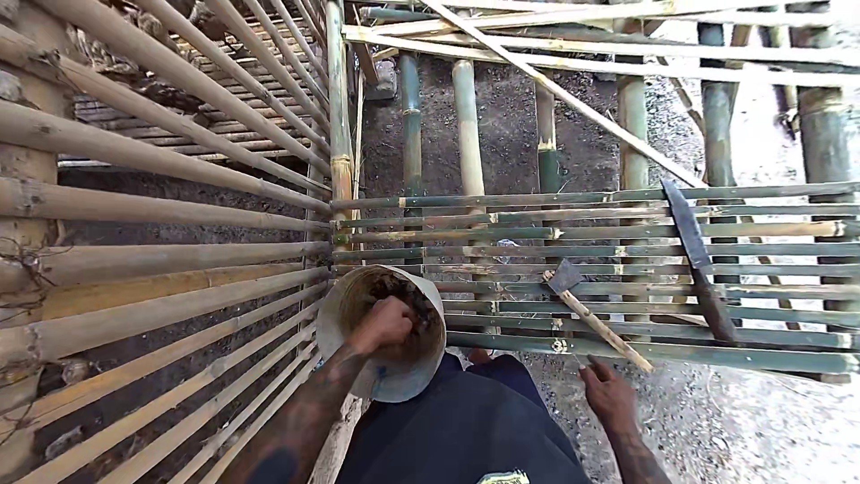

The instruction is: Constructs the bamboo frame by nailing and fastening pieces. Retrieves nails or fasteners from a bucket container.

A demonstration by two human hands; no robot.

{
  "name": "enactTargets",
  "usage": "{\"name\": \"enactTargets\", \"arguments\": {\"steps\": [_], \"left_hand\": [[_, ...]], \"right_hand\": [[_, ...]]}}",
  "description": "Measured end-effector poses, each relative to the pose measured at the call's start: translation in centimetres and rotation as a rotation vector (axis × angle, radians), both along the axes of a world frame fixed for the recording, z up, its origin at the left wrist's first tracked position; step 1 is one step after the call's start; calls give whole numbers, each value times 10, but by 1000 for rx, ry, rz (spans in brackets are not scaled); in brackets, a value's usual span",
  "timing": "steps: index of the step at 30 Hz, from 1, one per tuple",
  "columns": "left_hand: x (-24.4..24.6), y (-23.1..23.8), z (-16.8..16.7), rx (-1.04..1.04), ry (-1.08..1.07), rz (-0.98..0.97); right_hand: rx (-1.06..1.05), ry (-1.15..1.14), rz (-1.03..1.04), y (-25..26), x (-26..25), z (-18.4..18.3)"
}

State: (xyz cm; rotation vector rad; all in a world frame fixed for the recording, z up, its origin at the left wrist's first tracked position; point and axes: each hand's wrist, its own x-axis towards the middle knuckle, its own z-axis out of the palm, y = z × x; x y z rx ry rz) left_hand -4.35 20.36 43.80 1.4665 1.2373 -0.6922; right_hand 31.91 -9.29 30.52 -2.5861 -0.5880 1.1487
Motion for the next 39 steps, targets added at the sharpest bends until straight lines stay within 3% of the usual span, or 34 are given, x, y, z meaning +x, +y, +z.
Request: {"name": "enactTargets", "arguments": {"steps": [2,4,6,8,10,12,16,19,23,27,32,37,39], "left_hand": [[-16,14,51,-45,-264,191],[-35,33,81,51,-537,334],[-44,63,88,265,-655,429],[-44,101,78,452,-637,499],[-39,143,48,599,-578,452],[-31,183,1,727,-492,284],[-12,234,-106,801,-452,22],[2,252,-176,794,-524,-18],[12,262,-239,809,-467,57],[17,259,-272,789,-341,210],[19,244,-281,863,-269,217],[15,238,-284,902,-315,227],[12,237,-283,896,-354,254]], "right_hand": [[20,-120,89,15,23,-3],[-4,-259,140,32,48,-11],[-96,-351,199,48,70,-24],[-251,-361,259,59,83,-39],[-386,-301,312,64,90,-55],[-459,-287,333,63,91,-69],[-503,-304,354,64,77,-73],[-509,-208,388,67,59,-56],[-443,-28,312,61,33,-40],[-266,-3,207,61,1,-25],[18,4,231,75,-42,-29],[328,-132,317,140,-80,-51],[403,-86,307,177,-91,-55]]}}
